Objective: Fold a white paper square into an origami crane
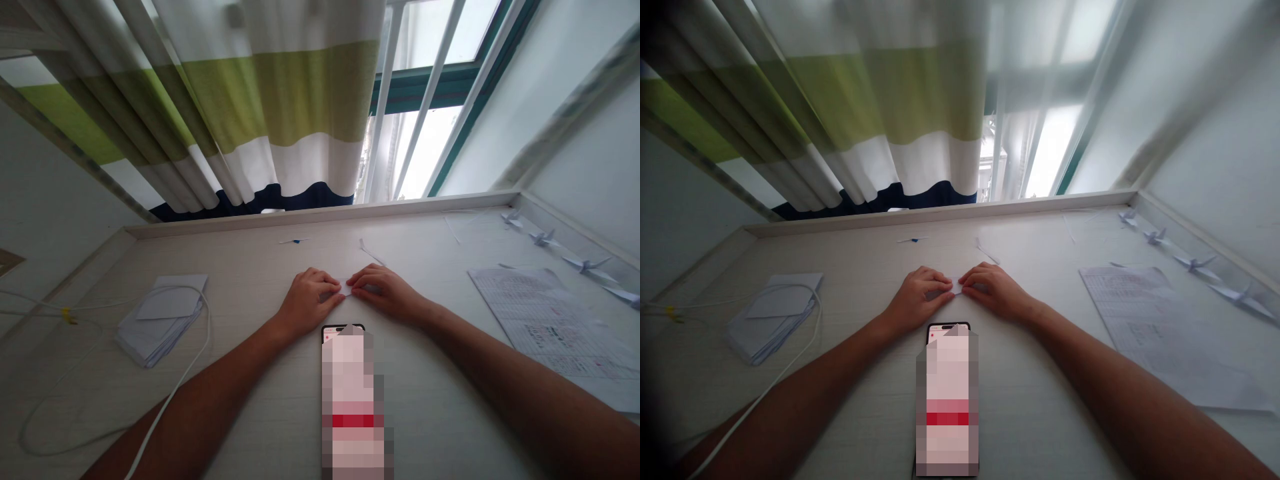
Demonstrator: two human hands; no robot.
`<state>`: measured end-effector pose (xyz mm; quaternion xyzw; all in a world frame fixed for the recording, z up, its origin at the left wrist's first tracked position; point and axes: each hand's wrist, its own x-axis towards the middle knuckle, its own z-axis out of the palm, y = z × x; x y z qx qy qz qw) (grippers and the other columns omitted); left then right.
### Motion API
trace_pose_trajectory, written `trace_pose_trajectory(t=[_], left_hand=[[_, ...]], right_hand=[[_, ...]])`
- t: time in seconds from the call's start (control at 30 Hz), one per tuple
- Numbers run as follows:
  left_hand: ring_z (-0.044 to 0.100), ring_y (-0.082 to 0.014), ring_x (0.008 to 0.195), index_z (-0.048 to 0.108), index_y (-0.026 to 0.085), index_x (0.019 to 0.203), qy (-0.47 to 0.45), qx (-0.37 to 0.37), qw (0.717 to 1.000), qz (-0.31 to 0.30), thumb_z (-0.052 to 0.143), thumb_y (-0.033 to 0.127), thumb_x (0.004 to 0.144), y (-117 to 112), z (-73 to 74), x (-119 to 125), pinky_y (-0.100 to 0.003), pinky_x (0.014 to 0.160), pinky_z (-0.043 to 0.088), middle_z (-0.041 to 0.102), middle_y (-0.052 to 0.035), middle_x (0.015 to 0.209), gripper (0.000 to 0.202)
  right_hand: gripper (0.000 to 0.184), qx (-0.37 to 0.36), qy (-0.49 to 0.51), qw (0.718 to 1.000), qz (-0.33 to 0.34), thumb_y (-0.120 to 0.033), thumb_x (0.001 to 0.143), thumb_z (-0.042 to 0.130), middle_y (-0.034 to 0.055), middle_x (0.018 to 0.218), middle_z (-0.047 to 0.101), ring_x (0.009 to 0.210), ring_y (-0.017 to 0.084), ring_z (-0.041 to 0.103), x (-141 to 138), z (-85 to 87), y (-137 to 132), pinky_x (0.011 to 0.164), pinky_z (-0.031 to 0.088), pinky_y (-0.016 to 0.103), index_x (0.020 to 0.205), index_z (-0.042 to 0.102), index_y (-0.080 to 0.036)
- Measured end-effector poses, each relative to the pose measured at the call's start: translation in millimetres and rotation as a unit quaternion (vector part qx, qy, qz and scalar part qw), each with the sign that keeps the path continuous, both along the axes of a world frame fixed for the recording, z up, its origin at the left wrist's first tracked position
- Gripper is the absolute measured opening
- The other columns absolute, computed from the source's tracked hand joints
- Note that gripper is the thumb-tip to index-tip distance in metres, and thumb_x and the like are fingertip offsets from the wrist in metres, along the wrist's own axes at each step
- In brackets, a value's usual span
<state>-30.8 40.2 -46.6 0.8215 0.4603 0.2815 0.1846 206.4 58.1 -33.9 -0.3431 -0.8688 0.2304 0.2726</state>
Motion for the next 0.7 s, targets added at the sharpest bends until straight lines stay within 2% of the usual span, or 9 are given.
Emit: trace_pose_trajectory(t=[0.23,0.37,0.7], left_hand=[[0.066,-0.0228,0.104,0.082,0.03,0.099,-0.018,-0.01,1.0,-0.002,0.067,0.03,0.096,2,-2.3,-1,-0.044,0.098,0.051,0.079,-0.0024,0.107,0.016],[0.067,-0.0225,0.103,0.082,0.029,0.096,-0.051,-0.026,0.998,0.014,0.072,0.025,0.091,2,-3.6,0,-0.043,0.099,0.052,0.08,-0.0016,0.104,0.012],[0.068,-0.0224,0.103,0.08,0.027,0.093,-0.103,-0.043,0.993,0.025,0.08,0.018,0.082,4,-6.3,1,-0.042,0.099,0.052,0.08,-0.0013,0.099,0.015]], right_hand=[[0.017,0.004,-0.016,0.999,-0.038,-0.026,0.099,0.061,0.0062,0.101,0.08,0.097,0.024,0.071,-5,-3.1,0,0.092,0.054,0.04,0.092,0.075,-0.021],[0.015,0.009,-0.033,0.997,-0.068,-0.026,0.098,0.062,0.0061,0.097,0.079,0.092,0.024,0.071,-8,-5.4,1,0.088,0.054,0.04,0.091,0.075,-0.021],[0.015,0.023,-0.061,0.994,-0.083,-0.024,0.099,0.061,0.0083,0.099,0.077,0.095,0.024,0.068,-14,-8.5,1,0.092,0.052,0.041,0.093,0.074,-0.019]])
